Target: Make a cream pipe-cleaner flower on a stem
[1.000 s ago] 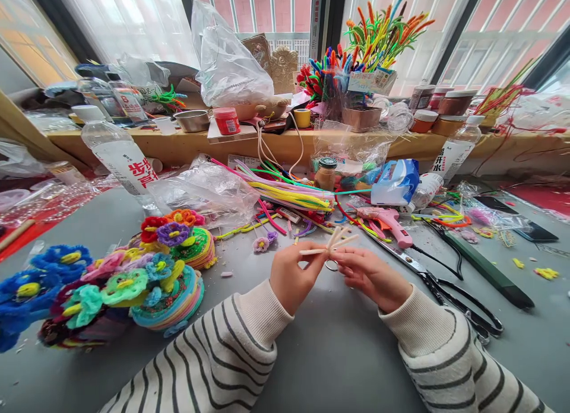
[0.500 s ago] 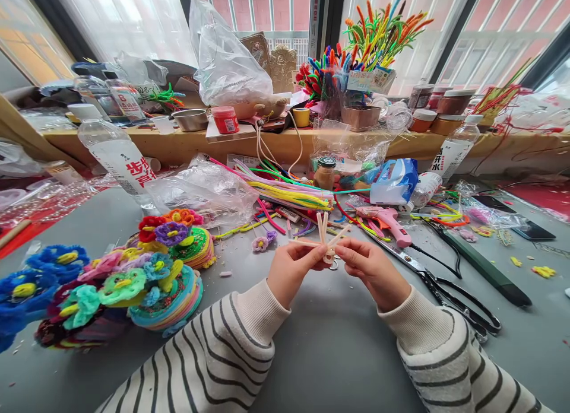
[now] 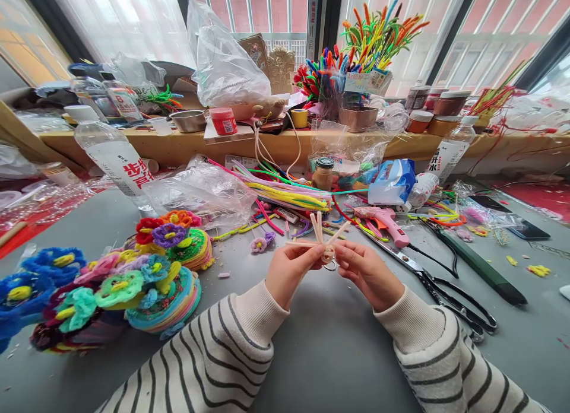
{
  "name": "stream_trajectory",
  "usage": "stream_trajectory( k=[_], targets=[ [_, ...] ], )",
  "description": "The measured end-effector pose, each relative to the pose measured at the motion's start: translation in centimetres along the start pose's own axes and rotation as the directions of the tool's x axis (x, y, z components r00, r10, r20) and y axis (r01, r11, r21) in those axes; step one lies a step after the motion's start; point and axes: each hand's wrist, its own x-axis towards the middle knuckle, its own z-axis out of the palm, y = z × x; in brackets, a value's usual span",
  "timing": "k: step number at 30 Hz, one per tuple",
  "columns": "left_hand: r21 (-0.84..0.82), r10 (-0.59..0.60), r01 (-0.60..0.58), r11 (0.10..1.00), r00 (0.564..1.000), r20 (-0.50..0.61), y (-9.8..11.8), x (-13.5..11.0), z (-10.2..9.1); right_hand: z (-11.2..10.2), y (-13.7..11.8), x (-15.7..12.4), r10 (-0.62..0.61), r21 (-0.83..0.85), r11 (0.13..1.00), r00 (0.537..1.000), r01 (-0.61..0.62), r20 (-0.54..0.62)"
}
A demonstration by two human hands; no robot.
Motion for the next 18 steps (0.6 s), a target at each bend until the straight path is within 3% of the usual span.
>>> stream_trajectory(
  k=[18],
  targets=[
    [0.033, -0.080, 0.080, 0.996, 0.997, -0.010, 0.05, 0.27, -0.18, 0.07, 0.42, 0.05, 0.059, 0.041, 0.997, 0.997, -0.061, 0.047]
  ],
)
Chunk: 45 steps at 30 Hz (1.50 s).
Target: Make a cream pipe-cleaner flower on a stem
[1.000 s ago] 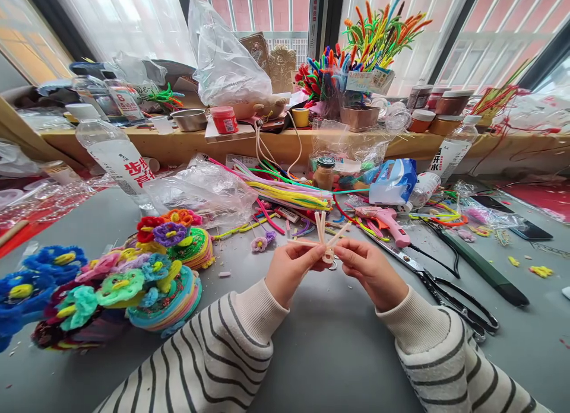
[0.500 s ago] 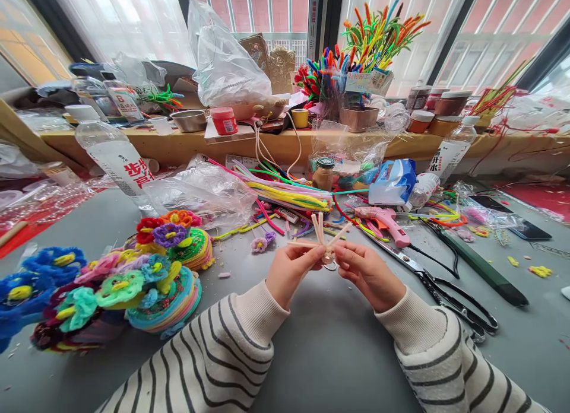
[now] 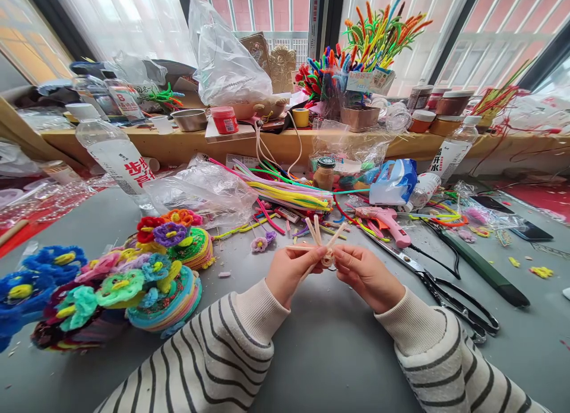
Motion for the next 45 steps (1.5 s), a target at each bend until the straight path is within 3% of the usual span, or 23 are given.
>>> stream_trajectory(
  k=[9, 13, 19, 22, 26, 32, 35, 38, 42, 45],
  targets=[
    [-0.058, -0.017, 0.015, 0.998, 0.999, -0.029, -0.1, 0.1, -0.1, 0.3, 0.6, 0.2, 0.050, 0.114, 0.992, 0.998, -0.052, 0.023],
    [-0.011, 0.018, -0.018, 1.000, 1.000, -0.017, 0.2, 0.1, 0.1, 0.0, -0.2, 0.1, -0.015, -0.023, 1.000, 1.000, 0.014, -0.018],
    [0.101, 0.004, -0.016, 0.995, 0.994, 0.112, 0.4, 0.1, 0.0, -0.4, -1.1, -0.1, -0.202, -0.188, 0.965, 0.976, 0.183, -0.086],
    [0.072, -0.045, 0.035, 0.997, 0.988, 0.148, 0.5, 0.1, -0.2, -0.6, -0.8, 0.1, -0.249, -0.106, 0.966, 0.955, 0.234, -0.161],
    [-0.036, -0.089, 0.094, 0.995, 0.988, 0.124, 1.0, 0.1, -0.5, -1.1, -0.8, 0.3, -0.217, 0.109, 0.958, 0.918, 0.265, -0.331],
    [-0.267, -0.001, 0.007, 0.964, 1.000, 0.021, 1.4, 0.1, -0.7, -1.7, -1.1, 0.4, -0.147, 0.240, 0.929, 0.877, 0.281, -0.457],
    [-0.202, 0.013, -0.003, 0.979, 0.999, 0.048, 1.1, 0.0, -0.5, -1.2, -0.8, 0.3, -0.151, 0.229, 0.936, 0.894, 0.266, -0.422],
    [-0.113, 0.009, -0.001, 0.994, 0.997, 0.072, 0.6, 0.0, -0.3, -0.1, -0.3, 0.1, -0.159, 0.166, 0.962, 0.940, 0.216, -0.302],
    [-0.087, 0.020, -0.021, 0.996, 1.000, -0.010, 0.2, 0.1, -0.3, 1.1, 0.2, -0.2, -0.177, 0.029, 0.982, 0.968, 0.185, -0.179],
    [-0.069, 0.001, -0.006, 0.998, 0.998, -0.069, 0.4, 0.1, -0.3, 1.1, -0.1, -0.3, -0.185, -0.008, 0.983, 0.969, 0.186, -0.161]
  ],
)
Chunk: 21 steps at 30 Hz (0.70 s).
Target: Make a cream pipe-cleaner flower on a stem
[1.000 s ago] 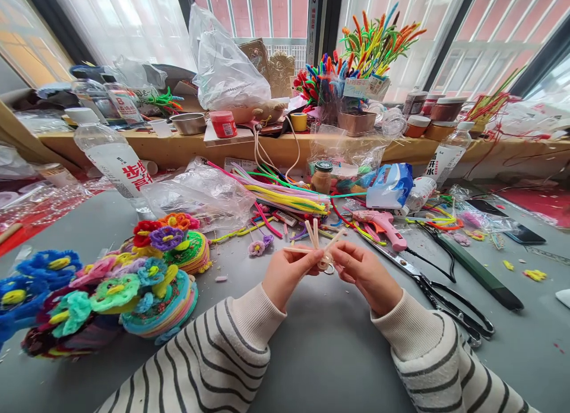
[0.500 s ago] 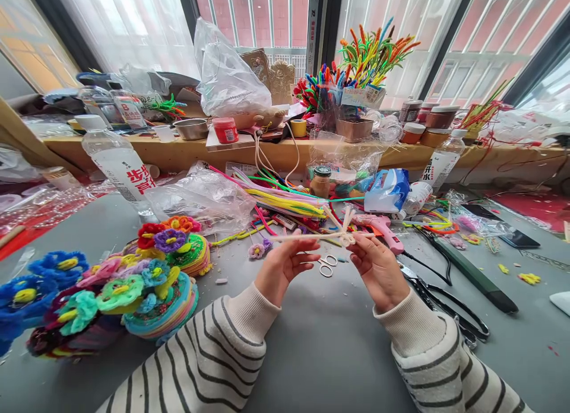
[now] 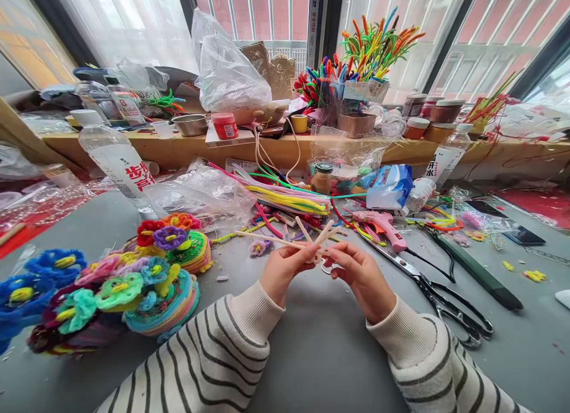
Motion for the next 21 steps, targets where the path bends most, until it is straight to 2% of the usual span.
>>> stream_trajectory(
  k=[3, 7, 11, 13, 17, 21],
  targets=[
    [0.070, -0.062, 0.060, 0.996, 0.998, 0.033, 0.2, -0.1, 0.2, -0.5, -0.5, 0.2, -0.023, -0.010, 1.000, 1.000, 0.022, -0.022],
    [0.161, -0.150, 0.131, 0.978, 0.982, 0.111, 0.3, -0.3, 0.4, -1.0, -0.6, 0.3, -0.120, -0.148, 0.982, 0.993, 0.117, -0.007],
    [0.266, -0.152, 0.093, 0.959, 0.966, 0.209, 0.1, -0.4, 0.4, -1.3, -0.5, 0.4, -0.207, -0.268, 0.940, 0.978, 0.209, 0.036],
    [0.312, -0.141, 0.060, 0.948, 0.959, 0.245, 0.0, -0.4, 0.3, -1.5, -0.6, 0.5, -0.219, -0.348, 0.912, 0.975, 0.216, 0.031],
    [0.312, -0.122, 0.057, 0.948, 0.974, 0.192, -0.2, -0.2, 0.2, -1.8, -1.0, 0.4, -0.204, -0.454, 0.873, 0.979, 0.178, -0.009],
    [0.190, -0.134, 0.103, 0.976, 0.979, 0.157, -0.4, 0.0, 0.2, -1.9, -1.1, 0.4, -0.204, -0.449, 0.877, 0.979, 0.172, -0.022]
  ],
)
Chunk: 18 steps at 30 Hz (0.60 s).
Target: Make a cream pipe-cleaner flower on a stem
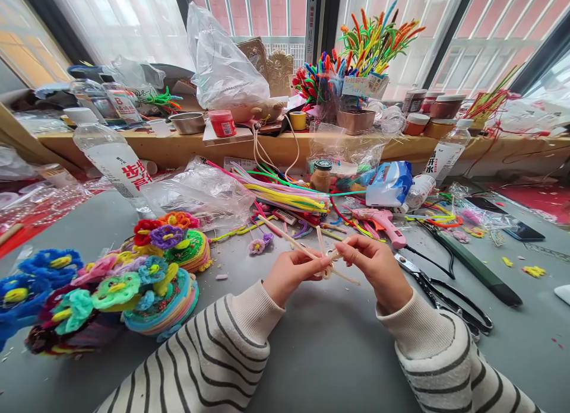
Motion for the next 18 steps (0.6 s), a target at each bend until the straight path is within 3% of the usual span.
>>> stream_trajectory(
  k=[3, 12, 18],
  targets=[
    [-0.079, -0.023, 0.023, 0.997, 1.000, 0.002, -0.16, 0.11, -0.06, 0.14, 0.24, 0.00, 0.000, 0.032, 0.999, 1.000, 0.000, -0.016],
    [-0.085, 0.161, -0.183, 0.980, 0.964, -0.213, -0.14, 0.22, -0.04, 0.45, 0.57, 0.06, -0.011, 0.045, 0.999, 1.000, 0.012, -0.004],
    [-0.008, 0.211, -0.215, 0.977, 0.965, -0.159, -0.36, 0.32, 0.00, 0.95, 0.91, -0.04, -0.010, 0.065, 0.998, 0.997, 0.015, -0.078]
  ],
)
